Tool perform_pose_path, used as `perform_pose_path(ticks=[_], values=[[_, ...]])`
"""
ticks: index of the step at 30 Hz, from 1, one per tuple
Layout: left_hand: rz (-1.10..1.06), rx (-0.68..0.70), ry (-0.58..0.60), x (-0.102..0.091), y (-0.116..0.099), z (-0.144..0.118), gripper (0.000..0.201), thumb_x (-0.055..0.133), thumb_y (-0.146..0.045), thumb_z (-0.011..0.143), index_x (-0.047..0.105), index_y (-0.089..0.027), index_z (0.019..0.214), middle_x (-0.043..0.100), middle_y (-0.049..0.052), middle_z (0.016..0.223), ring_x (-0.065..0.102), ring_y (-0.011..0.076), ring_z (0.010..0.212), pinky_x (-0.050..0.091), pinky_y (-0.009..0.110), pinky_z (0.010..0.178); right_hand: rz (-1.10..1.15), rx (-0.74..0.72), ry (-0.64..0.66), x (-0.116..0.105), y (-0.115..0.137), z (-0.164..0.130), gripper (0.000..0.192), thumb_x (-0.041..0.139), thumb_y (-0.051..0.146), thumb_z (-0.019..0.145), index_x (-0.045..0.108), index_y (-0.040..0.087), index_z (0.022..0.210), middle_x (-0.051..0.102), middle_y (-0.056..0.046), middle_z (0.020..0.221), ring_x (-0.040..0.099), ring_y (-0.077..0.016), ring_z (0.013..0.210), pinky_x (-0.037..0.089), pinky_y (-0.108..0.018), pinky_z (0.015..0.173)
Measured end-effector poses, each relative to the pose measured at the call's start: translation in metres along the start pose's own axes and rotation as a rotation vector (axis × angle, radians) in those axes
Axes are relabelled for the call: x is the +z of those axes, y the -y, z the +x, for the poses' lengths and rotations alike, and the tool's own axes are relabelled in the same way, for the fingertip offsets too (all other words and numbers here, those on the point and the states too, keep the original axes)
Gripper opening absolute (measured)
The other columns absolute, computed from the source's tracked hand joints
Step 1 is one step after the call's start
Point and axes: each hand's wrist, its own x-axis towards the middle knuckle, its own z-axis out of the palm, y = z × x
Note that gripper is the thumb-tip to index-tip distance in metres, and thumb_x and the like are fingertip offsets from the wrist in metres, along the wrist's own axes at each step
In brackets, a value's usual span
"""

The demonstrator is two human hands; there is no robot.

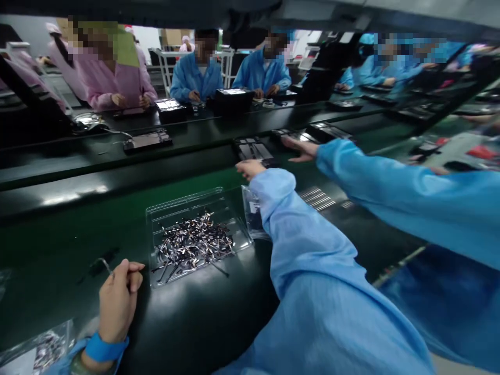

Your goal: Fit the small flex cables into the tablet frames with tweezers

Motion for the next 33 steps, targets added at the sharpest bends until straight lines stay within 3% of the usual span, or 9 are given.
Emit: perform_pose_path(ticks=[2,5,9,14,18,21,28,33], values=[[-0.004,0.012,0.015,0.001,-0.002,0.001,0.036,0.061,-0.051,0.076,0.06,-0.017,0.063,0.046,-0.003,0.047,0.035,0.0091,0.043,0.032,0.026,0.047,-0.071,-0.014,0.117,0.016,0.0,-0.013,0.029,0.056,0.035,0.09,0.06,0.014,0.109,0.064,-0.006,0.104,0.063,-0.0167,0.089,0.053,-0.035,0.078],[-0.022,0.021,0.028,0.002,-0.005,0.001,0.035,0.063,-0.05,0.074,0.059,-0.017,0.062,0.049,-0.003,0.049,0.034,0.008,0.043,0.031,0.025,0.047,-0.153,-0.154,0.212,0.042,0.001,-0.044,0.019,0.062,0.033,0.085,0.068,0.017,0.092,0.069,-0.002,0.085,0.064,-0.0173,0.083,0.049,-0.027,0.076],[-0.031,0.031,0.031,0.002,-0.005,0.001,0.034,0.062,-0.048,0.074,0.058,-0.016,0.063,0.05,-0.003,0.05,0.033,0.0074,0.044,0.031,0.024,0.048,-0.258,-0.302,0.199,0.063,0.001,-0.081,0.017,0.063,0.03,0.083,0.07,0.018,0.093,0.069,-0.006,0.095,0.063,-0.021,0.094,0.046,-0.028,0.082],[0.006,0.046,0.06,-0.001,0.0,0.001,0.035,0.057,-0.048,0.08,0.059,-0.015,0.065,0.044,-0.004,0.047,0.034,0.0087,0.045,0.03,0.025,0.049,-0.357,-0.359,0.163,0.063,-0.008,-0.105,0.028,0.049,0.035,0.092,0.067,0.014,0.093,0.066,-0.012,0.098,0.063,-0.0231,0.096,0.045,-0.033,0.085],[0.083,0.07,0.1,-0.004,0.002,-0.001,0.039,0.053,-0.051,0.084,0.061,-0.015,0.071,0.039,-0.005,0.045,0.037,0.0099,0.047,0.033,0.025,0.052,-0.421,-0.43,0.292,0.07,-0.015,-0.134,0.04,0.057,0.051,0.084,0.063,0.018,0.106,0.066,-0.01,0.104,0.064,-0.0229,0.094,0.048,-0.031,0.079],[0.166,0.086,0.133,-0.005,0.002,-0.004,0.038,0.057,-0.052,0.082,0.062,-0.016,0.073,0.039,-0.006,0.047,0.041,0.0108,0.051,0.035,0.025,0.056,-0.493,-0.468,0.395,0.08,-0.021,-0.154,0.046,0.068,0.048,0.076,0.061,0.02,0.112,0.063,-0.01,0.111,0.065,-0.0245,0.091,0.049,-0.031,0.073],[0.301,0.07,0.161,-0.004,0.002,-0.005,0.044,0.063,-0.057,0.074,0.064,-0.014,0.084,0.04,-0.007,0.048,0.037,0.0097,0.047,0.031,0.023,0.049,-0.551,-0.522,0.468,0.079,-0.024,-0.14,0.018,0.061,0.022,0.084,0.065,0.019,0.101,0.065,-0.007,0.105,0.063,-0.0217,0.097,0.046,-0.029,0.079],[0.318,0.087,0.163,-0.003,0.0,-0.005,0.043,0.062,-0.056,0.074,0.064,-0.014,0.083,0.041,-0.006,0.048,0.039,0.0098,0.047,0.032,0.023,0.049,-0.52,-0.511,0.363,0.074,-0.018,-0.123,0.025,0.053,0.027,0.09,0.062,0.022,0.113,0.061,-0.006,0.118,0.058,-0.0181,0.108,0.043,-0.028,0.092]])
